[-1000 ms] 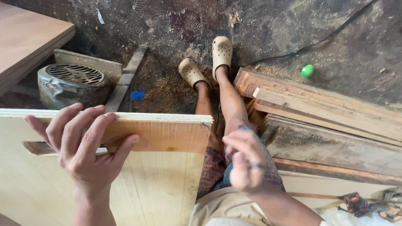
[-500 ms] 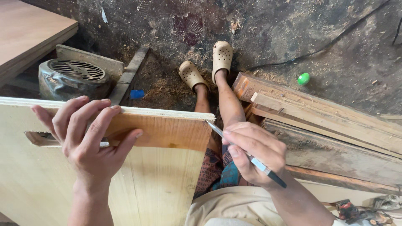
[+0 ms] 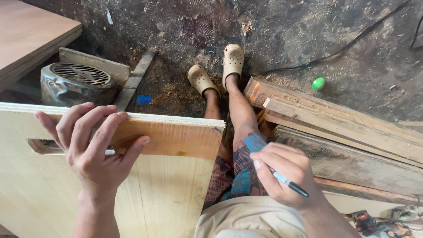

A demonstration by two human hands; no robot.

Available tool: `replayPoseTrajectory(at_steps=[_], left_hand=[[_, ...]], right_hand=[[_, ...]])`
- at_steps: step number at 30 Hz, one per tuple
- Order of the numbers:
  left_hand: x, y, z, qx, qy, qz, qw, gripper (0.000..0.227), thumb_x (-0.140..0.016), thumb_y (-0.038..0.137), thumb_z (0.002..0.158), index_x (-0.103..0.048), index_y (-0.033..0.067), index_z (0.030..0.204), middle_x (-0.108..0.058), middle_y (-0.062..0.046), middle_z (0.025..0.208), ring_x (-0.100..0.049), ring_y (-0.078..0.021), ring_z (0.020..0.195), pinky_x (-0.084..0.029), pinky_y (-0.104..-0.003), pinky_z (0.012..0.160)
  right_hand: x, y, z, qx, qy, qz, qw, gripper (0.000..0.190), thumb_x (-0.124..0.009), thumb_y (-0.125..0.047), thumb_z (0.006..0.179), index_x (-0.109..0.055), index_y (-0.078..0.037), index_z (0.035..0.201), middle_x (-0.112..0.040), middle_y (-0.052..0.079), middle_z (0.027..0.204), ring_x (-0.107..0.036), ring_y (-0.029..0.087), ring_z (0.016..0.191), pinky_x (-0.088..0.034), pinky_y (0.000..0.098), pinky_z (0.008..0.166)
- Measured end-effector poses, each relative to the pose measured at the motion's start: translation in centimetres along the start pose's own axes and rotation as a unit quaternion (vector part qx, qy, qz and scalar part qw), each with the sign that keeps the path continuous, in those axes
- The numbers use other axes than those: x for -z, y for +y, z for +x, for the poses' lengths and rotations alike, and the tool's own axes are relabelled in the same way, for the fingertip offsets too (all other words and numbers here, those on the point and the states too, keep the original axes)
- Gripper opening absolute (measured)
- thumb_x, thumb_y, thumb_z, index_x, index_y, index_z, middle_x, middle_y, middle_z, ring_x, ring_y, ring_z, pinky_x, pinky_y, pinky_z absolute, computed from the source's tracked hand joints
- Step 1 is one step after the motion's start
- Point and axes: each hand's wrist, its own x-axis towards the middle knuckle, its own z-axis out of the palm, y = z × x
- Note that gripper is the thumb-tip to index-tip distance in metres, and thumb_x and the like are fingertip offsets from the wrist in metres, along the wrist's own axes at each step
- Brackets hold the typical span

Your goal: The person marks lines on plywood boards with a marker using a wooden template, handling the boards one at a time and moving them from one stack to another.

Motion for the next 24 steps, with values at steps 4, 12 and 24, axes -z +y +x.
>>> replayPoseTrajectory(at_steps=[4, 12, 24], left_hand=[[-0.6, -1.4, -1.1, -0.071, 0.050, -0.010, 0.996, 0.040, -0.091, 0.041, 0.083, -0.078, 0.0148, 0.110, -0.072, -0.001, 0.119, -0.057, -0.0298, 0.131, -0.009, -0.058, 0.132], [-1.4, 0.4, -3.6, -0.122, 0.086, -0.013, 0.989, 0.045, -0.085, 0.016, 0.091, -0.061, 0.0125, 0.130, -0.060, -0.010, 0.142, -0.052, -0.0323, 0.143, -0.025, -0.057, 0.133], [-5.1, 6.7, -7.1, -0.084, 0.086, -0.027, 0.992, 0.096, -0.086, 0.056, 0.064, -0.052, 0.0146, 0.144, -0.051, -0.014, 0.125, -0.045, -0.0362, 0.127, -0.021, -0.062, 0.113]], right_hand=[[0.1, 1.1, -1.2, -0.031, -0.011, 0.020, 0.999, 0.009, -0.066, 0.003, 0.085, -0.070, 0.005, 0.093, -0.067, 0.012, 0.077, -0.066, 0.024, 0.066, -0.053, 0.0348, 0.061], [1.4, -0.3, 1.1, -0.011, 0.009, 0.045, 0.999, 0.016, -0.059, -0.003, 0.094, -0.071, 0.005, 0.101, -0.069, 0.013, 0.085, -0.067, 0.021, 0.074, -0.053, 0.0313, 0.067], [1.1, -5.6, 10.6, 0.192, -0.108, -0.018, 0.975, 0.019, -0.057, -0.006, 0.091, -0.073, 0.002, 0.099, -0.070, 0.013, 0.099, -0.070, 0.024, 0.085, -0.054, 0.0325, 0.076]])
